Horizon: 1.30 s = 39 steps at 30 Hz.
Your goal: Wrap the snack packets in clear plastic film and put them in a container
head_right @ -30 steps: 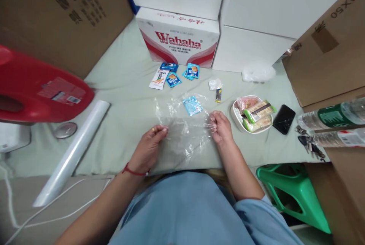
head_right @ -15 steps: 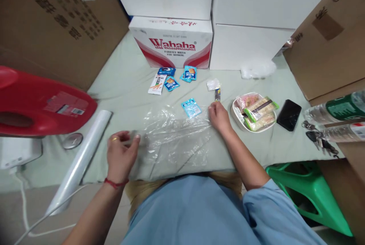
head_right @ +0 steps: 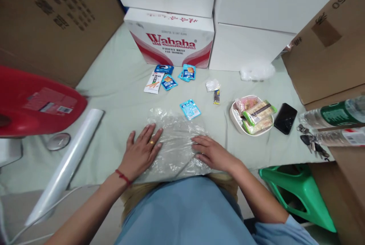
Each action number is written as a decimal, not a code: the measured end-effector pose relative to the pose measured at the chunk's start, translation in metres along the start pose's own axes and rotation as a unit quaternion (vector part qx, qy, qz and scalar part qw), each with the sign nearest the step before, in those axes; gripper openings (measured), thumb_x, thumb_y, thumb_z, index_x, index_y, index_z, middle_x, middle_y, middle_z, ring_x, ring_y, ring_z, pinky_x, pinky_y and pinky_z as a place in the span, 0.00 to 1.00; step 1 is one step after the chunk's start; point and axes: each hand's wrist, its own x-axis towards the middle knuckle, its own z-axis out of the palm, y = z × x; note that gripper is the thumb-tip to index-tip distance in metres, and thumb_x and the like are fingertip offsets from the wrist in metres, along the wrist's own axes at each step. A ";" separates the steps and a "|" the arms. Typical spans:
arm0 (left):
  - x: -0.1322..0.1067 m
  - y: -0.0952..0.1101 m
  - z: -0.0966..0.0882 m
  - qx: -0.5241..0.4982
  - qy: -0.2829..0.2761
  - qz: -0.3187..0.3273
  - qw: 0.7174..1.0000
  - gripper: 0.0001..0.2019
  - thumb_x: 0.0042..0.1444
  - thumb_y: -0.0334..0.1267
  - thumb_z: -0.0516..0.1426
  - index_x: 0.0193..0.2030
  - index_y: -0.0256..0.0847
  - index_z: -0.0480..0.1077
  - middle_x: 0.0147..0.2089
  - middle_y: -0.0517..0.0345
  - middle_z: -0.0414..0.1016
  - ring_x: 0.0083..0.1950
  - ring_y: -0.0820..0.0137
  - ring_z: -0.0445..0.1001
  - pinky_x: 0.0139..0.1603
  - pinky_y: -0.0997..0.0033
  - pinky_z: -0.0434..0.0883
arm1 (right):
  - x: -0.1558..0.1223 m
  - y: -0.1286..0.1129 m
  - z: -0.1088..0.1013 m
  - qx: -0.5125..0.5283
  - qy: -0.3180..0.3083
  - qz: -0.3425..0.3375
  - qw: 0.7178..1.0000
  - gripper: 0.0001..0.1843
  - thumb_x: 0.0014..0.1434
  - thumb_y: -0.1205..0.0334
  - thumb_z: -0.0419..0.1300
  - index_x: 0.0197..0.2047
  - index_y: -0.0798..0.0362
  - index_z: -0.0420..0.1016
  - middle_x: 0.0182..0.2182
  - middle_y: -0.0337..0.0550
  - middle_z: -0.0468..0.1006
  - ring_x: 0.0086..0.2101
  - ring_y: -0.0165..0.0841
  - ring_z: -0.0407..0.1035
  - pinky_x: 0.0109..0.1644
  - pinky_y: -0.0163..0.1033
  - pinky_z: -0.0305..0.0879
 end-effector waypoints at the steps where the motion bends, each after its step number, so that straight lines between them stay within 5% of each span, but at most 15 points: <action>1: -0.007 0.001 0.001 0.001 -0.002 -0.002 1.000 0.27 0.75 0.46 0.45 0.77 0.47 0.61 0.81 0.44 0.54 0.80 0.50 0.59 0.77 0.31 0.46 | -0.003 0.004 -0.011 0.024 0.016 0.020 0.999 0.17 0.75 0.58 0.57 0.62 0.48 0.77 0.65 0.52 0.76 0.65 0.42 0.70 0.69 0.54 0.69; 6: -0.025 0.014 0.002 0.000 0.014 -0.021 1.000 0.27 0.75 0.45 0.45 0.78 0.48 0.60 0.81 0.45 0.55 0.79 0.49 0.60 0.78 0.29 0.45 | 0.038 0.025 -0.059 -0.070 0.119 0.221 0.965 0.18 0.76 0.54 0.50 0.51 0.49 0.80 0.46 0.50 0.84 0.48 0.43 0.78 0.55 0.48 0.74; 10: -0.024 0.015 0.002 -0.009 0.019 -0.022 1.000 0.27 0.75 0.45 0.46 0.78 0.50 0.59 0.81 0.46 0.55 0.79 0.50 0.60 0.78 0.29 0.45 | 0.110 0.029 -0.059 -0.206 0.064 0.345 0.914 0.20 0.73 0.47 0.54 0.56 0.52 0.77 0.51 0.58 0.81 0.53 0.50 0.74 0.53 0.48 0.71; 13: -0.023 0.014 0.001 -0.014 0.021 -0.020 0.999 0.27 0.74 0.45 0.48 0.78 0.50 0.60 0.80 0.45 0.56 0.79 0.49 0.60 0.78 0.29 0.45 | 0.148 0.027 -0.046 -0.246 0.043 0.362 0.898 0.25 0.69 0.46 0.61 0.60 0.54 0.74 0.54 0.63 0.79 0.56 0.53 0.72 0.52 0.47 0.70; 16: -0.024 0.015 0.000 -0.021 0.028 -0.024 0.999 0.27 0.74 0.44 0.49 0.77 0.49 0.61 0.80 0.45 0.57 0.79 0.49 0.61 0.78 0.29 0.45 | 0.165 0.032 -0.042 -0.184 0.014 0.391 0.901 0.23 0.63 0.52 0.68 0.56 0.55 0.76 0.50 0.57 0.82 0.50 0.48 0.75 0.48 0.43 0.69; 21: -0.025 0.015 -0.001 -0.026 0.037 -0.019 0.999 0.26 0.74 0.44 0.50 0.75 0.46 0.64 0.79 0.45 0.59 0.78 0.50 0.61 0.79 0.30 0.45 | 0.207 0.049 -0.061 -0.016 0.061 0.358 0.932 0.12 0.65 0.54 0.63 0.42 0.54 0.78 0.36 0.43 0.82 0.39 0.39 0.76 0.41 0.37 0.68; 24: -0.025 0.015 -0.001 -0.020 0.040 -0.013 0.999 0.25 0.74 0.44 0.50 0.75 0.44 0.65 0.79 0.43 0.59 0.78 0.50 0.62 0.79 0.30 0.45 | 0.260 0.055 -0.063 -0.019 0.116 0.329 0.937 0.15 0.69 0.54 0.58 0.50 0.55 0.78 0.46 0.48 0.83 0.47 0.42 0.76 0.51 0.42 0.71; 29: -0.026 0.014 -0.001 -0.008 0.045 -0.006 0.999 0.25 0.73 0.43 0.50 0.74 0.44 0.67 0.78 0.42 0.61 0.77 0.51 0.64 0.79 0.31 0.45 | 0.330 0.058 -0.038 -0.139 0.099 0.397 0.902 0.23 0.70 0.52 0.59 0.62 0.54 0.75 0.65 0.63 0.70 0.66 0.56 0.62 0.65 0.58 0.64; 34: -0.026 0.013 -0.001 -0.026 0.049 -0.002 0.998 0.24 0.73 0.43 0.51 0.73 0.44 0.67 0.78 0.42 0.61 0.77 0.50 0.63 0.79 0.31 0.44 | 0.323 0.058 -0.019 -0.116 0.137 0.355 0.917 0.25 0.69 0.55 0.60 0.66 0.52 0.72 0.60 0.60 0.74 0.61 0.53 0.67 0.64 0.56 0.66; 39: -0.026 0.014 -0.003 -0.036 0.053 -0.004 0.998 0.24 0.74 0.42 0.50 0.73 0.42 0.68 0.78 0.43 0.62 0.77 0.50 0.63 0.80 0.32 0.43 | 0.291 0.079 -0.036 -0.108 0.184 0.261 0.942 0.26 0.69 0.61 0.57 0.68 0.56 0.65 0.60 0.55 0.76 0.57 0.42 0.71 0.61 0.44 0.68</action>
